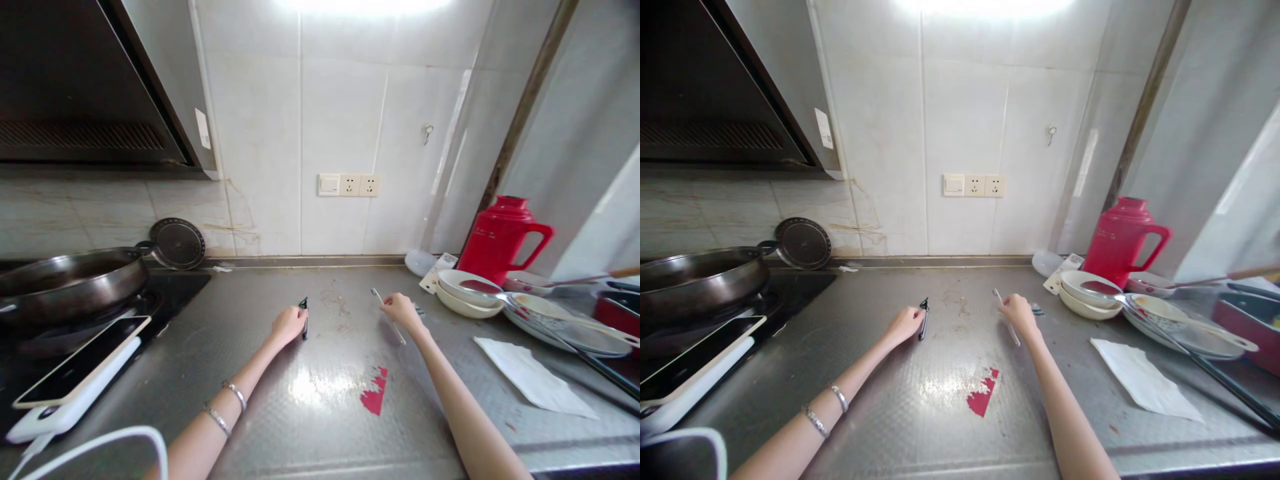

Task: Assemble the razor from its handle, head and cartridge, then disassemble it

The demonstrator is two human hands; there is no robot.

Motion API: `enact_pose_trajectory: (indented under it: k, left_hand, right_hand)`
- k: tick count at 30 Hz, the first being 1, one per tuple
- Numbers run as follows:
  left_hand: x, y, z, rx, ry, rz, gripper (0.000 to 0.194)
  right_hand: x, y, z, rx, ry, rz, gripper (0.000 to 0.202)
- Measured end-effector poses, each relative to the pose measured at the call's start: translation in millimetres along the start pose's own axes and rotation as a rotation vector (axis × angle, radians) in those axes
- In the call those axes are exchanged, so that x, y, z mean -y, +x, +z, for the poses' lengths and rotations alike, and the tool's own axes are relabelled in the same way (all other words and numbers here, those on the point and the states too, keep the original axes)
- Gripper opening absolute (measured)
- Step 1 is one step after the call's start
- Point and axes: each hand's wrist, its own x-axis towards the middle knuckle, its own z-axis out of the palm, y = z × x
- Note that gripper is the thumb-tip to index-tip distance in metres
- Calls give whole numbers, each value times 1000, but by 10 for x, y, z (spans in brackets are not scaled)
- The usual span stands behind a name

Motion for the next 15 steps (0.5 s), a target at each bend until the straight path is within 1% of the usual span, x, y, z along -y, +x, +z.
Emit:
enact_pose_trajectory:
  k: [4,6,8,11,15]
  left_hand:
    - [4,-7,-12,5,4,7,44]
    - [13,-2,-4,7,5,9,44]
    - [20,5,5,8,4,17,43]
    - [22,13,9,12,7,10,42]
    - [13,3,-5,15,8,0,42]
  right_hand:
    - [515,-124,109,148,187,-36,18]
    - [762,-200,201,196,212,-74,17]
    - [965,-265,306,214,190,-112,18]
    - [1180,-325,453,199,107,-162,19]
    - [1341,-362,579,190,14,-203,24]
